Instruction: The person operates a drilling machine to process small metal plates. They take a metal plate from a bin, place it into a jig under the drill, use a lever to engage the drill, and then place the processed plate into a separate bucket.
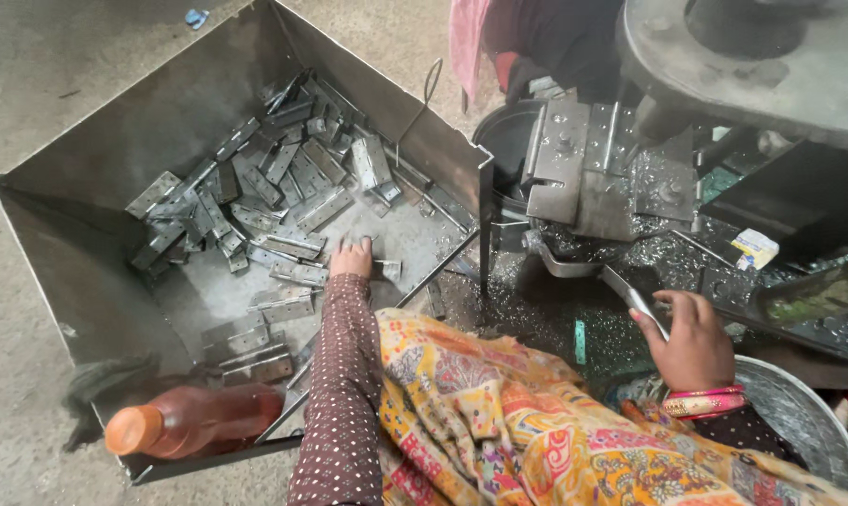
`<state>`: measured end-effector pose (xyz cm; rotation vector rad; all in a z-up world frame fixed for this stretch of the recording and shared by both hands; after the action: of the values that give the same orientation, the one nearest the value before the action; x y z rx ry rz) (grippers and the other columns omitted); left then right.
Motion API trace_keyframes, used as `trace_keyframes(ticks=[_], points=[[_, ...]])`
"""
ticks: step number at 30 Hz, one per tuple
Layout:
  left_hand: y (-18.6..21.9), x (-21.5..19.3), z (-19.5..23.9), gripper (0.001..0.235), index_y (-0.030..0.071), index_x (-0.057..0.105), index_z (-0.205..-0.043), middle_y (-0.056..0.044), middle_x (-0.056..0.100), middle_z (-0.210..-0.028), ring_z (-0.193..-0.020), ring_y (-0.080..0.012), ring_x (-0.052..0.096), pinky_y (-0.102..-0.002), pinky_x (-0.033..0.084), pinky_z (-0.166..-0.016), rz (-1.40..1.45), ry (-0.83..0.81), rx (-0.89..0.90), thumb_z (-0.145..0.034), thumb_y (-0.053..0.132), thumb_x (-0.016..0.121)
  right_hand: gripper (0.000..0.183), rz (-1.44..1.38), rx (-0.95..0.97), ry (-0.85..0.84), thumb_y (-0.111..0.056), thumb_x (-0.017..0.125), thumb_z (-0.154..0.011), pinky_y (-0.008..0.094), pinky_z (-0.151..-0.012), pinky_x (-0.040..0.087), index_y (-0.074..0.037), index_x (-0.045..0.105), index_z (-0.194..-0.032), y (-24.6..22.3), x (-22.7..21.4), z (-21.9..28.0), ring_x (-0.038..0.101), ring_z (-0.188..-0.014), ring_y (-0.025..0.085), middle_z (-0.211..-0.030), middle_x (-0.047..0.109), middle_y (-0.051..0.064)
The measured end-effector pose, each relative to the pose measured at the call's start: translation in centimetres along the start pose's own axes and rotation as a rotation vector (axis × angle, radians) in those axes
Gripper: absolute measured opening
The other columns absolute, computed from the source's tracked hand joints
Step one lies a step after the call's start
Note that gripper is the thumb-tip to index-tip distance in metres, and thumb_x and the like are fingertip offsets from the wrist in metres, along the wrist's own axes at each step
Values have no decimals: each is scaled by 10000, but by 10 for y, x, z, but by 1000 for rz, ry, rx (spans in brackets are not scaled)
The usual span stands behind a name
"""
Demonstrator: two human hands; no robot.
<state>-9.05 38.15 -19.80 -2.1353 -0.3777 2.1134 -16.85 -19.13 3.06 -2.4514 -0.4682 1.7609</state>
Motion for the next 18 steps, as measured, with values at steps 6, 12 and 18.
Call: trace_keyframes(ticks=[6,12,18], points=[[-14,-36,29,474,285,569,-1340,7,664,-1246,-1239,-214,584,-588,238,-1176,288,-45,-74,-878,177,580,400,-60,-39,29,-436,751,-908,416,-809,551,-114,692,-1138,-1,-2,0,681,-960,287,-1124,676,94],[-22,-69,60,559,297,636,-1325,11,613,-1372,-1243,-260,538,-514,294,-1081,401,143,250,-776,187,619,397,-81,13,-41,-423,750,-905,405,-774,547,-111,693,-1145,-1,-2,1,685,-905,261,-1102,674,88],[11,-7,-9,265,178,667,-1182,-36,685,-1224,-1207,-232,602,-436,502,-973,104,-64,210,-952,263,568,397,-36,21,-65,-427,753,-906,401,-748,546,-118,698,-1150,-3,-2,0,683,-897,261,-1118,672,87]])
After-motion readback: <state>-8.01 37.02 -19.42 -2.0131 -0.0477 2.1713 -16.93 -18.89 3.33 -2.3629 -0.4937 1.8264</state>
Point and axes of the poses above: each hand's wrist, its own z-axis away from the middle knuckle, its own x-axis out of the palm, y = z × x, the point moved 4 cm from there along -z, towards the middle knuckle
